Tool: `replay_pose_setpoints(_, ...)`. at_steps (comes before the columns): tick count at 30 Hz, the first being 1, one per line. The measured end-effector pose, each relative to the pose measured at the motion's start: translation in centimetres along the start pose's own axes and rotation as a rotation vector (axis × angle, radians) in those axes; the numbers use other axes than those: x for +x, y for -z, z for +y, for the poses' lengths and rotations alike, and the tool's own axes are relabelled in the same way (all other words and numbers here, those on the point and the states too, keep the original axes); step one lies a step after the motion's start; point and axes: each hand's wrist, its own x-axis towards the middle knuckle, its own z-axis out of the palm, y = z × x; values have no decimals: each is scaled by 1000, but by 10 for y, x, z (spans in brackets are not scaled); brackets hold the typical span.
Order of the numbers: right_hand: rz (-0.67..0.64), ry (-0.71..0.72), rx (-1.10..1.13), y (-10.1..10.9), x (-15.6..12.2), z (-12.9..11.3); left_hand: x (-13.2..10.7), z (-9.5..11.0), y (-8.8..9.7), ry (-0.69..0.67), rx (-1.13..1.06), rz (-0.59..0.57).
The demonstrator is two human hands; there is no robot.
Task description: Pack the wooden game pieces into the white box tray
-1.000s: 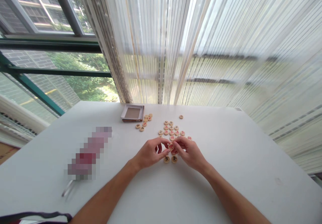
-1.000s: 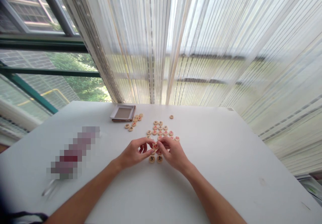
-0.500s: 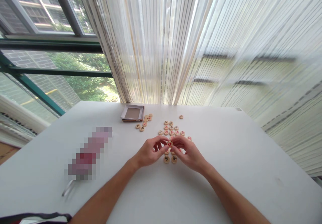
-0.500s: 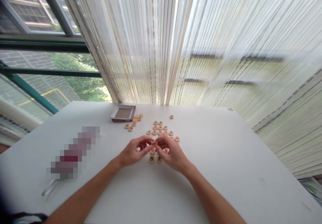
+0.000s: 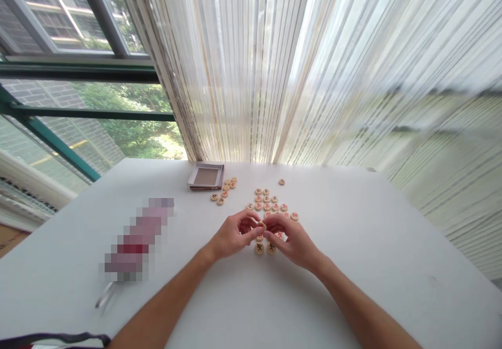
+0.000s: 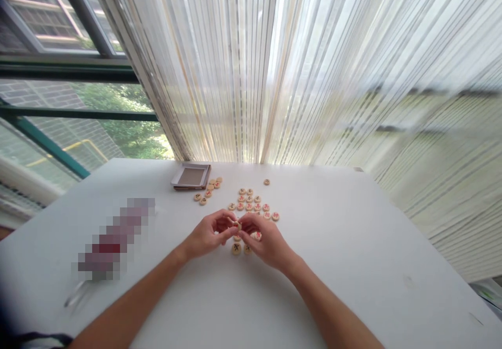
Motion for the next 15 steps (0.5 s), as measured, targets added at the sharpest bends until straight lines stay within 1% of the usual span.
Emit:
replay_pose_setpoints(5,-7,21,-90,-4,-1,0,0,0,0,41,-30,17)
replay_pose_setpoints(9,-26,31,-134,-4,-2,-3,-1,1,-1,25,-12,27)
replay_pose_setpoints(15,-16,46,-160,-3,-2,-3,-2,2,-2,-14,11,38)
